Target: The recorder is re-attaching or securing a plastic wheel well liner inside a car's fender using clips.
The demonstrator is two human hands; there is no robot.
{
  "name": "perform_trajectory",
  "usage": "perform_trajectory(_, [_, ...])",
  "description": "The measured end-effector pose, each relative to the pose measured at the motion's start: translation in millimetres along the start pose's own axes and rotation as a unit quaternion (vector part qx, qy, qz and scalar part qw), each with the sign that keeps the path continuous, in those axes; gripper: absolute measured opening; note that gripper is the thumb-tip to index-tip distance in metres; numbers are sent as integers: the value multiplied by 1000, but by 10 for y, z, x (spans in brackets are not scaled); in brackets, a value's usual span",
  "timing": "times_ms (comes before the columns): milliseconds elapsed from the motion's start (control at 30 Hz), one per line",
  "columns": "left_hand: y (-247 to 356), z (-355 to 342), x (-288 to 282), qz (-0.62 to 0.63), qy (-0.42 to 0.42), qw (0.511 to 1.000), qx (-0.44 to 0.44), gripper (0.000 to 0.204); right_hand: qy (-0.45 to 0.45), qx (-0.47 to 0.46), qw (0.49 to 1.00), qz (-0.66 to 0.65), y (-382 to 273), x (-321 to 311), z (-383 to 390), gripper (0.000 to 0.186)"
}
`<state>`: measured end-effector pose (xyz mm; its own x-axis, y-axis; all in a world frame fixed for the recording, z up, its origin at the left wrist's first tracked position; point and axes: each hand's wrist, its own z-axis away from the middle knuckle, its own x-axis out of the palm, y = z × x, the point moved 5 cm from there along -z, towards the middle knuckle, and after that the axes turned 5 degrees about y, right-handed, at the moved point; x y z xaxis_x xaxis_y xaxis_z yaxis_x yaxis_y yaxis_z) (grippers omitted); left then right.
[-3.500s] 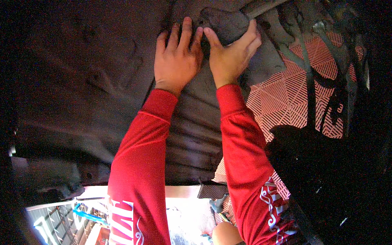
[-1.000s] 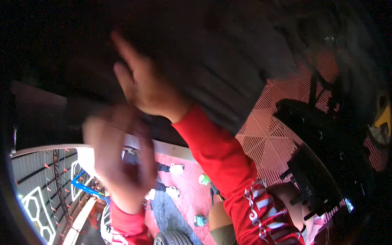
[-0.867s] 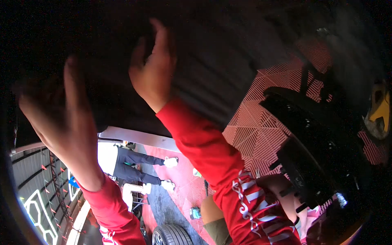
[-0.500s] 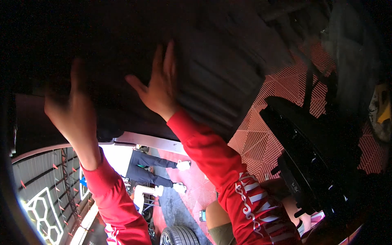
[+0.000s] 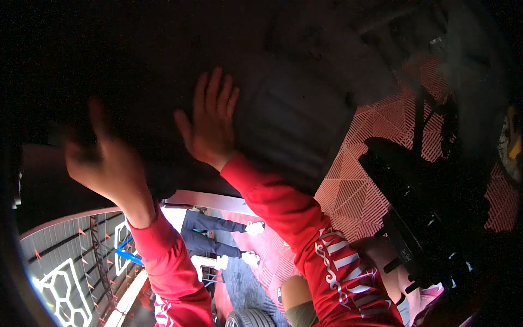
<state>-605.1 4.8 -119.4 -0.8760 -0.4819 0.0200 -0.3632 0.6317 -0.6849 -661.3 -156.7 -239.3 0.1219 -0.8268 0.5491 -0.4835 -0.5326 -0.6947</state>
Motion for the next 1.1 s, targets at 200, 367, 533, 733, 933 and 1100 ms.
perform_trajectory(200, [56,-340,51,-58,-24,997,40,33,40,-29,999,-18,50,12,-291,87])
perform_trajectory(367, [-288,-386,63,-25,-187,981,-37,29,26,-46,998,-24,174,37,-206,91])
perform_trajectory(533, [-552,-310,-6,-228,-346,902,-121,41,40,-64,993,-93,235,24,-25,108])
perform_trajectory(733, [-355,-79,-43,-198,-167,855,450,39,46,-73,964,-252,85,-220,629,103])
perform_trajectory(933, [-223,-100,0,-84,-153,961,213,30,0,-121,951,-285,-309,-341,761,91])
perform_trajectory(1100, [-133,-118,64,-39,-131,972,191,15,-3,-64,934,-352,-333,-252,829,80])
